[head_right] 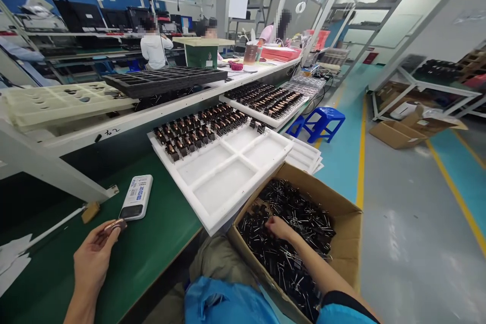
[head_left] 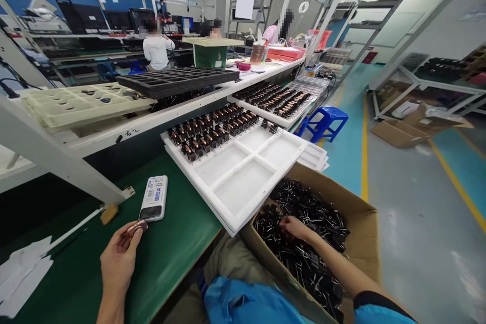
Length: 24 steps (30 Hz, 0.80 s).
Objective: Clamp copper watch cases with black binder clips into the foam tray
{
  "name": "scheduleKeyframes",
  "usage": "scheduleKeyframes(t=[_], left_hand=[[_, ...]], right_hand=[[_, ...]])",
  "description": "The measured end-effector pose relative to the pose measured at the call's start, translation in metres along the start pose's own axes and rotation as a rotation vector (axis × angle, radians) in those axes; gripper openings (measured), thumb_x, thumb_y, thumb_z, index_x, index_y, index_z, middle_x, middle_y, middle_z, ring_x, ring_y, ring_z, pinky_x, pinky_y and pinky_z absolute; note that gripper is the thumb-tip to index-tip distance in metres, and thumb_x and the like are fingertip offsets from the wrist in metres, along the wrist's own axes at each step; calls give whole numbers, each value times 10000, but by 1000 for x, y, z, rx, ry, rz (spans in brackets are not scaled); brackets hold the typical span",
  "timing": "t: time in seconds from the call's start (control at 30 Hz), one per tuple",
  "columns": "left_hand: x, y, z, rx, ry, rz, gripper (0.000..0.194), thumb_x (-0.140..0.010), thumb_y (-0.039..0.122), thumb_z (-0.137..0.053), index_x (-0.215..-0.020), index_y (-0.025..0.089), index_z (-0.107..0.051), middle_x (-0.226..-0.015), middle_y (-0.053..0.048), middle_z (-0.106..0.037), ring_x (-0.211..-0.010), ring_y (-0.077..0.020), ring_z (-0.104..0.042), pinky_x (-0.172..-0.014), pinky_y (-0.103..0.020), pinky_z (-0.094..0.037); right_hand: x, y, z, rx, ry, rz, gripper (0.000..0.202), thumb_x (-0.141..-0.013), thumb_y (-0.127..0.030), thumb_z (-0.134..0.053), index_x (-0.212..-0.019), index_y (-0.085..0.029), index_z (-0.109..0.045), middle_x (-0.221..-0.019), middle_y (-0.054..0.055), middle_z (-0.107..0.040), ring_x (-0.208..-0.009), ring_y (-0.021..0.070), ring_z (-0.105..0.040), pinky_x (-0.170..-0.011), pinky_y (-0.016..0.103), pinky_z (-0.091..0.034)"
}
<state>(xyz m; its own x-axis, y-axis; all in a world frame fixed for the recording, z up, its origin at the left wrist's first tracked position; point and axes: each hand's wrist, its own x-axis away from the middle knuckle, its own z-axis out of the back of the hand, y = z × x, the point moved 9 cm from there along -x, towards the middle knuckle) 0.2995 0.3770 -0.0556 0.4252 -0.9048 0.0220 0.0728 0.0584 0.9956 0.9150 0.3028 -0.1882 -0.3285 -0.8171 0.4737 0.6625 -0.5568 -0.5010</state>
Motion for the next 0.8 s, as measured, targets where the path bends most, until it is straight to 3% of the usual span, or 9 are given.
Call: scheduleKeyframes(t=[0.1, 0.17, 0.27, 0.33, 0.43, 0.53, 0.67, 0.73, 0.8], left_hand=[[1, 3, 0, 12, 2, -21, 546, -621, 476, -891, -1046, 176, -725, -1058, -90, -753, -1032, -312, -720, -1130, -581, -478], [2, 4, 0, 8, 0, -31, 543, -631, 471, -889, -1054, 172, -726, -1063, -93, -752, -1033, -315, -720, -1128, -589, -477], [0, 0, 1, -6, 0, -29, 553, -636, 472, -890, -1067, 167, -726, -1075, -99, -750, -1056, -325, -713, -1134, -607, -462], [-3, -4, 1, -12, -17, -26, 565, -636, 476, -889, -1078, 164, -727, -1081, -104, -750, -1074, -333, -709, -1134, -614, -456], [-6, -6, 0, -28, -40, -23, 570, -642, 487, -881, -1083, 160, -727, -1076, -107, -753, -1078, -336, -710, -1100, -589, -492], [-6, -2, 2, -30, -34, -44, 549, -662, 465, -875, -1092, 161, -720, -1084, -100, -755, -1071, -312, -714, -1007, -493, -564], [4, 5, 12, 7, 7, -76, 508, -686, 441, -873, -1081, 165, -714, -1087, -97, -758, -1027, -288, -723, -814, -367, -600], [14, 6, 19, 41, 16, -65, 496, -687, 443, -878, -1069, 168, -722, -1075, -96, -765, -1005, -282, -725, -741, -331, -584], [25, 4, 27, 91, 27, -30, 505, -684, 446, -886, -1079, 172, -730, -1076, -93, -769, -984, -271, -723, -705, -309, -564]], right_hand=[[15, 3, 72, -79, 244, -61, 111, -985, -222, -480, -1022, -176, -574, -708, 29, -691, -591, 185, -669, -585, 279, -518], [42, -9, 130, -182, 473, 15, 167, -976, -280, -483, -1095, -187, -553, -786, 53, -721, -660, 204, -700, -644, 302, -548], [113, -62, 198, -304, 839, 339, 205, -958, -357, -525, -1018, -199, -641, -870, 77, -739, -787, 228, -721, -763, 341, -579], [163, -117, 210, -290, 952, 587, 210, -956, -333, -552, -923, -206, -716, -957, 92, -743, -898, 242, -717, -857, 373, -575], [219, -208, 185, -382, 879, 935, 220, -941, -337, -607, -966, -210, -784, -1033, 118, -737, -940, 285, -708, -837, 433, -584], [250, -289, 137, -593, 654, 1141, 383, -904, -537, -626, -949, -197, -798, -904, 147, -715, -839, 335, -682, -761, 494, -576], [242, -371, 48, -757, 175, 1057, 300, -909, -472, -627, -714, -246, -659, -761, 84, -641, -711, 263, -616, -693, 416, -535], [234, -395, -4, -786, -101, 1039, 245, -897, -434, -638, -752, -237, -624, -828, 59, -644, -780, 240, -626, -745, 375, -522], [222, -403, -55, -755, -325, 1005, 220, -917, -426, -616, -839, -220, -630, -896, 40, -639, -829, 213, -622, -757, 334, -500]])
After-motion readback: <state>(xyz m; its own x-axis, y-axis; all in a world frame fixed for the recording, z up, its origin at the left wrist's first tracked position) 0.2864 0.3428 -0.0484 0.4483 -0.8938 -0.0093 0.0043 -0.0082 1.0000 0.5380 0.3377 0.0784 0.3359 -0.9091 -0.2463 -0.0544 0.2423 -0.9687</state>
